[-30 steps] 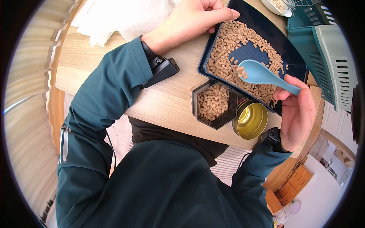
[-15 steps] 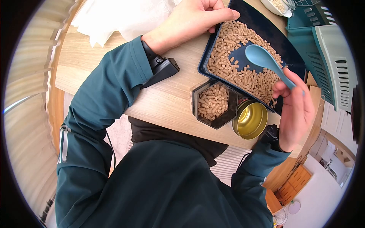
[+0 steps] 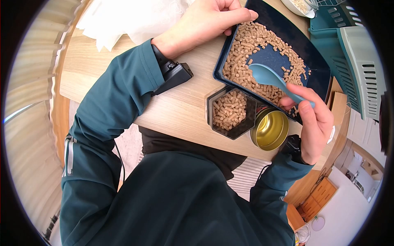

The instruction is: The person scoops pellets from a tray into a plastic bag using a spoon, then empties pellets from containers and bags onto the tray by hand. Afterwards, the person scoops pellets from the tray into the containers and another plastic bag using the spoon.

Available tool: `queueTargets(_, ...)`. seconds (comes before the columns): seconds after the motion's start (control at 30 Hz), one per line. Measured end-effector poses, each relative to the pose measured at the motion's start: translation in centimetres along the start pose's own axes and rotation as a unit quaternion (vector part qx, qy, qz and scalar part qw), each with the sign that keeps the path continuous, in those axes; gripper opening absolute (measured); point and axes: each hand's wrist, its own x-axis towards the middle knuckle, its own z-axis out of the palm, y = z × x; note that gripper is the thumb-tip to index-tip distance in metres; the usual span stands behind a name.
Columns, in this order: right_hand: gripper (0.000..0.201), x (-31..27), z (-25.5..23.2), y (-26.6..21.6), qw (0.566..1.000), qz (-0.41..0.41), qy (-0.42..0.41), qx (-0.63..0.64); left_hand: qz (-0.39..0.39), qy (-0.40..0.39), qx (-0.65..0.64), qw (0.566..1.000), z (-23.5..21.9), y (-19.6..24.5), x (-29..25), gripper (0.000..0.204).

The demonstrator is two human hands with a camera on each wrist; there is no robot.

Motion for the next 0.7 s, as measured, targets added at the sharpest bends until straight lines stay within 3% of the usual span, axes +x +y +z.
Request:
queueTargets(0.5,0.046,-0.1,-0.8,0.5,0.991,0.026,0.049,0.122,0.007,-0.002,0.009,1.0,0.0,0.0,0.0,0.033)
queueTargets(0.7,0.049,-0.3,-0.9,1.1,0.982,-0.018,0.083,0.171,0.006,-0.003,0.01,1.0,0.0,0.2,0.0,0.032)
